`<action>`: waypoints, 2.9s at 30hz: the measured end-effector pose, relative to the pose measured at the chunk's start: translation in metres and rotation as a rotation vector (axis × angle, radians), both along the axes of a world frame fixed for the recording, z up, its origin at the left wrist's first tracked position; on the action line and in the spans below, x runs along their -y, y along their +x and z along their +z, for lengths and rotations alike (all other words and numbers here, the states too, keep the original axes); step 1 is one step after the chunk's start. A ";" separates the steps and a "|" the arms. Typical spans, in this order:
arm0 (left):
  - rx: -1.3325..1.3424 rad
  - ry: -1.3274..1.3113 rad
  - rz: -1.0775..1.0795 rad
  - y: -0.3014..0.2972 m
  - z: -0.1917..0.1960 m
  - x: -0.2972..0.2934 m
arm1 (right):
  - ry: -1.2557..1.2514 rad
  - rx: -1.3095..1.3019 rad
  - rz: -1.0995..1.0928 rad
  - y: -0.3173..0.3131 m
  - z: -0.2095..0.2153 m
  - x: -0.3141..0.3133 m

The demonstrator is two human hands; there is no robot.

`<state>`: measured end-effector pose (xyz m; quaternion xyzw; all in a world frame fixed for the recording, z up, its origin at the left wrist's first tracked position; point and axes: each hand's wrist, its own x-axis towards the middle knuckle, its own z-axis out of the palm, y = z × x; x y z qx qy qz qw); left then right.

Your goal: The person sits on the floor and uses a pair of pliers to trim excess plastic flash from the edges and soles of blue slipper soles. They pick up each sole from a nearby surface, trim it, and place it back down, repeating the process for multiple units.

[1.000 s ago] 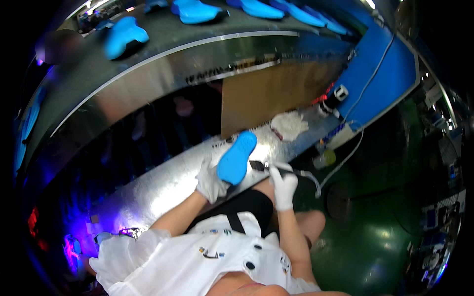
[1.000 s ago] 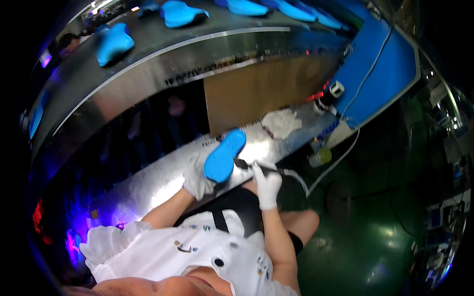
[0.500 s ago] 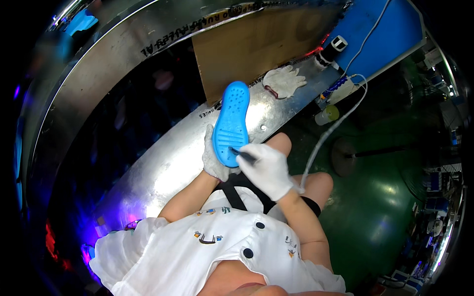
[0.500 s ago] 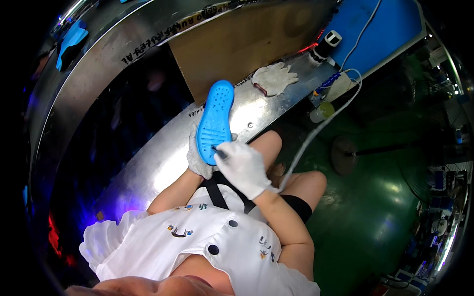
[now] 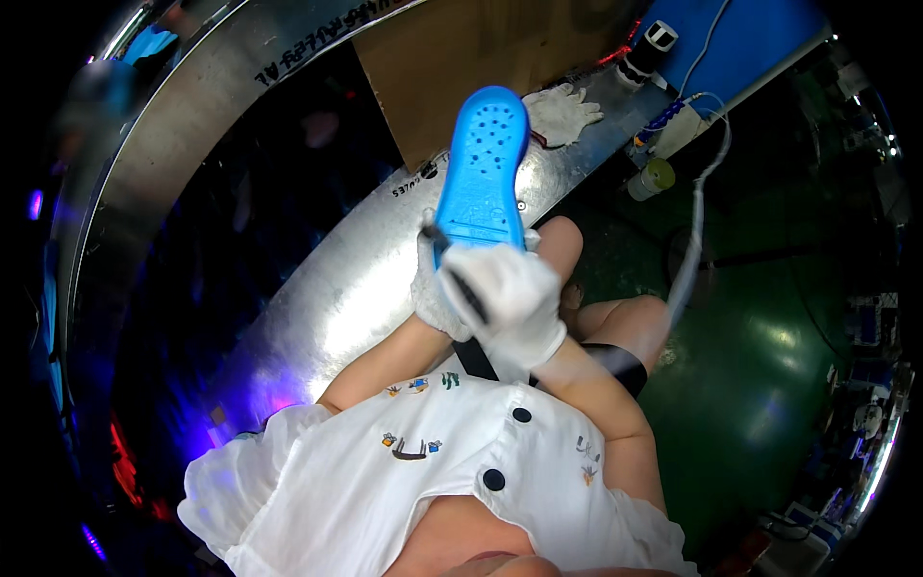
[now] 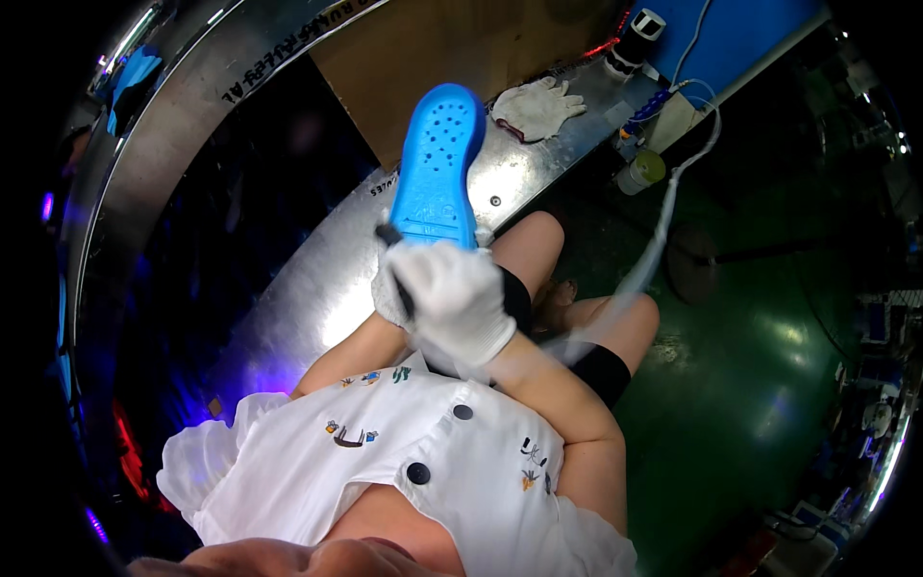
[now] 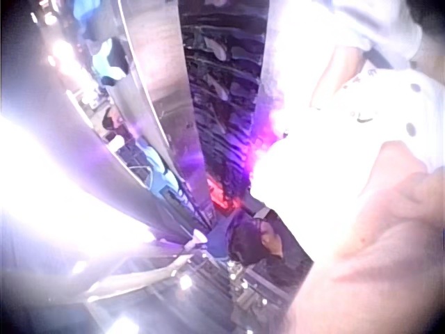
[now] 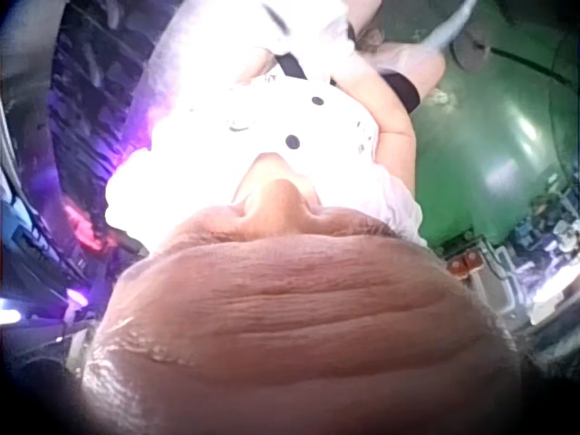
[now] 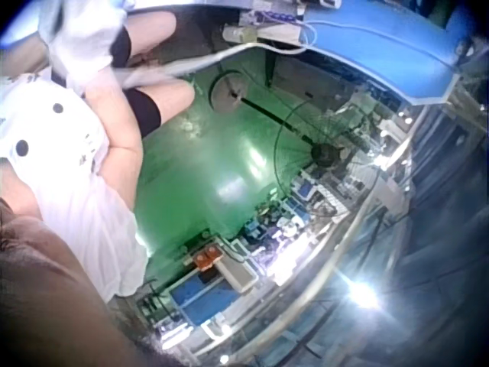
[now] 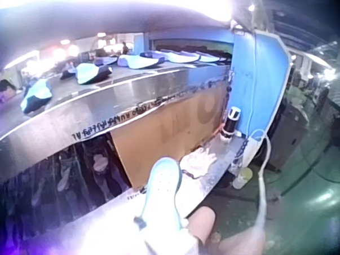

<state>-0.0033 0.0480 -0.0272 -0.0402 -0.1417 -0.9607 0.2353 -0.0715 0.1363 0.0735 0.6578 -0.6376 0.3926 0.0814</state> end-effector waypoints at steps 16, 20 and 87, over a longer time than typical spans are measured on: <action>-0.077 0.027 -0.065 0.001 0.000 0.034 | -0.210 0.301 0.007 0.003 -0.016 -0.004; -0.368 0.217 -0.241 -0.001 0.022 0.034 | -0.115 0.675 0.057 0.013 -0.013 -0.002; 0.847 -0.743 -0.146 0.041 0.129 0.126 | -0.046 -0.028 0.160 -0.051 0.054 -0.033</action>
